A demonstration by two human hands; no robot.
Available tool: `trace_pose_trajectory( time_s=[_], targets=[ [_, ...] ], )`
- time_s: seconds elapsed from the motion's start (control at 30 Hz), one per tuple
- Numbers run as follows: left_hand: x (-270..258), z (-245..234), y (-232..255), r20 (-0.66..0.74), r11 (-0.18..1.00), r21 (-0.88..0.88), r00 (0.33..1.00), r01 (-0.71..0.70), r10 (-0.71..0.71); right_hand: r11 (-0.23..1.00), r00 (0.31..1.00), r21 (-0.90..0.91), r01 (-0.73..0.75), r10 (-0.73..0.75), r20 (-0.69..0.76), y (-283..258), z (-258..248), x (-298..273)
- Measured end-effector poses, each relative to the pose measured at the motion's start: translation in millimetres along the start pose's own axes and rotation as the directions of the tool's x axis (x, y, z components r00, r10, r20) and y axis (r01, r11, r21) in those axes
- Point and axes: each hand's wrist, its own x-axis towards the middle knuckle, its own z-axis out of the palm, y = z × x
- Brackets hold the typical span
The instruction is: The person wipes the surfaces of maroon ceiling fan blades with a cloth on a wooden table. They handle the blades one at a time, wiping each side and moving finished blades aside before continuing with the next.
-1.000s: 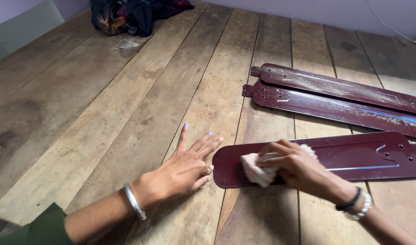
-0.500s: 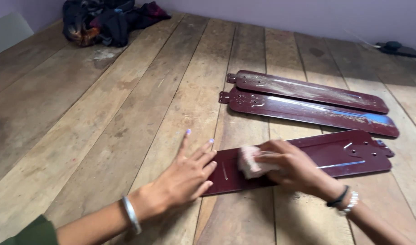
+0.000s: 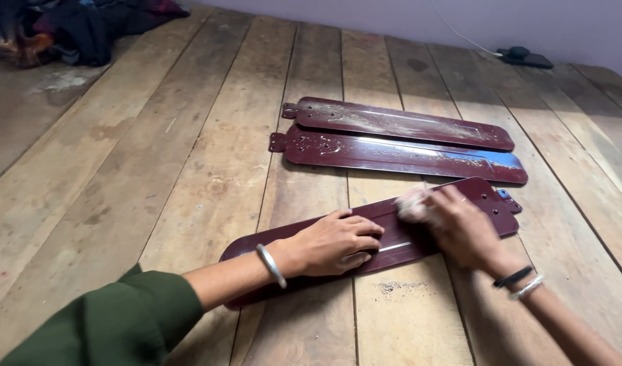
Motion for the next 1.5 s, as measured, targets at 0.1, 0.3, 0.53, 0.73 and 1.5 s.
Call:
trace_pose_trajectory(
  time_s=[0.1, 0.3, 0.53, 0.73, 1.5],
  targets=[
    [12, 10, -11, -0.082, 0.997, 0.016, 0.994, -0.070, 0.071, 0.948, 0.969, -0.203, -0.245, 0.234, -0.080, 57, -17, -5],
    [9, 25, -13, -0.020, 0.991, 0.117, 0.998, -0.060, 0.062, 0.819, 0.866, -0.301, -0.488, 0.498, -0.050, 75, -25, -5],
    [9, 25, -13, -0.025, 0.991, 0.117, 0.998, -0.062, 0.065, 0.988, 0.993, -0.153, 0.027, -0.044, -0.106, -24, 13, -2],
    [8, 21, -10, -0.021, 0.995, 0.093, 0.999, -0.048, 0.050, 0.928, 0.938, -0.140, -0.346, 0.343, -0.045, 44, -14, 3],
    [11, 11, -6, -0.033, 0.995, 0.088, 0.998, -0.048, 0.051, 0.817, 0.843, -0.209, -0.537, 0.514, -0.158, 103, -17, -9]
  ],
)
